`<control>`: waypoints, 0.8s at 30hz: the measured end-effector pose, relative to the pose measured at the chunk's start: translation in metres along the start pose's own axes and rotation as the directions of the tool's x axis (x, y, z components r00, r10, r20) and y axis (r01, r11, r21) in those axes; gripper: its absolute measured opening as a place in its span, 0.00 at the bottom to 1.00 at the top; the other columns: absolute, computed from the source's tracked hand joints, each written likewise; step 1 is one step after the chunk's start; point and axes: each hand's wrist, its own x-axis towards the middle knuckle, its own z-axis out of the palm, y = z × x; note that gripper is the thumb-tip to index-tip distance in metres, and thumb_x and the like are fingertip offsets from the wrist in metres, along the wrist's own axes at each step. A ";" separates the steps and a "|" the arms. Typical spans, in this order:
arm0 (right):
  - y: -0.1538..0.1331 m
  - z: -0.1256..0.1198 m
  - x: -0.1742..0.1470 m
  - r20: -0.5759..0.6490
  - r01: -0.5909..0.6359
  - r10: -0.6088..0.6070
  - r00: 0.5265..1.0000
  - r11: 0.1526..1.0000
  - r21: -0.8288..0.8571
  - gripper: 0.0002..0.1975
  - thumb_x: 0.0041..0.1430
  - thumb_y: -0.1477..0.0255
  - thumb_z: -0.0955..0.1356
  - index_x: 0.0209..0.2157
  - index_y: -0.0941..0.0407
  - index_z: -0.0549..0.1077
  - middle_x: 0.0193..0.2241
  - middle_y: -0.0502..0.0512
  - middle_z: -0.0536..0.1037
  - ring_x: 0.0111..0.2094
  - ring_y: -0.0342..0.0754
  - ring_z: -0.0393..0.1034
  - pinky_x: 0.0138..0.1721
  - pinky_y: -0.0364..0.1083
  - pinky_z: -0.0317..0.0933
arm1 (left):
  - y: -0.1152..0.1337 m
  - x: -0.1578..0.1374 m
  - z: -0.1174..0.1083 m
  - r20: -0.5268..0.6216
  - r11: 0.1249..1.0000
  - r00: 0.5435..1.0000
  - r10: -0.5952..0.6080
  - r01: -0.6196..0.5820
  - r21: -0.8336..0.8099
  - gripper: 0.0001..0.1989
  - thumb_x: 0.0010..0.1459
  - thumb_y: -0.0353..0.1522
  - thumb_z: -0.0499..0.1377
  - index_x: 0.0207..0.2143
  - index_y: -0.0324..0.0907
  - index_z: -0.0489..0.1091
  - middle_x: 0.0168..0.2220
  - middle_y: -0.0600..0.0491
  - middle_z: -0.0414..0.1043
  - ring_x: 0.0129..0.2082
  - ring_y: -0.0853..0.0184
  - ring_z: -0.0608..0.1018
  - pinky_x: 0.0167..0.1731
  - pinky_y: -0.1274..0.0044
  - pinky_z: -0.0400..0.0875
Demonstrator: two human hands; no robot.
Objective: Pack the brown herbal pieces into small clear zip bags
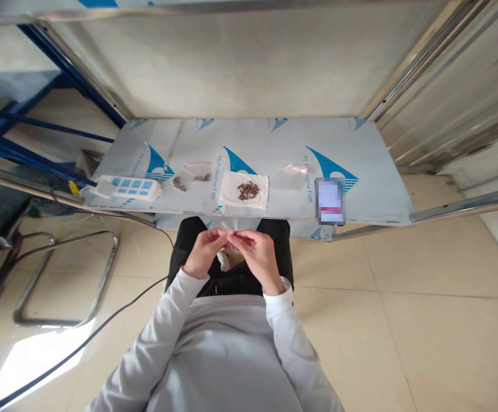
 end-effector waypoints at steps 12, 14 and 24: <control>0.000 0.005 -0.004 -0.237 0.034 -0.216 0.947 0.803 -0.596 0.09 0.58 0.70 0.65 0.31 0.55 0.77 0.26 0.57 0.81 0.27 0.51 0.77 0.30 0.45 0.67 | 0.004 -0.007 0.000 -0.159 0.844 0.982 0.099 0.001 0.537 0.14 0.50 0.41 0.63 0.18 0.43 0.72 0.18 0.52 0.75 0.20 0.66 0.76 0.23 0.77 0.65; 0.000 0.003 -0.002 -0.281 0.025 -0.269 0.921 0.762 -0.647 0.08 0.59 0.71 0.65 0.34 0.56 0.76 0.28 0.57 0.81 0.28 0.51 0.76 0.30 0.46 0.67 | 0.010 -0.009 0.006 -0.214 0.780 0.969 0.127 0.036 0.625 0.12 0.48 0.38 0.64 0.17 0.43 0.71 0.18 0.53 0.74 0.19 0.66 0.75 0.23 0.77 0.64; -0.009 -0.019 0.023 0.035 0.242 -0.271 0.962 0.788 -0.566 0.12 0.56 0.74 0.66 0.41 0.56 0.78 0.30 0.56 0.79 0.29 0.48 0.73 0.34 0.46 0.68 | 0.016 -0.005 0.001 0.063 0.673 0.923 0.379 -0.321 0.666 0.11 0.54 0.41 0.62 0.34 0.44 0.73 0.33 0.49 0.77 0.33 0.63 0.78 0.35 0.73 0.71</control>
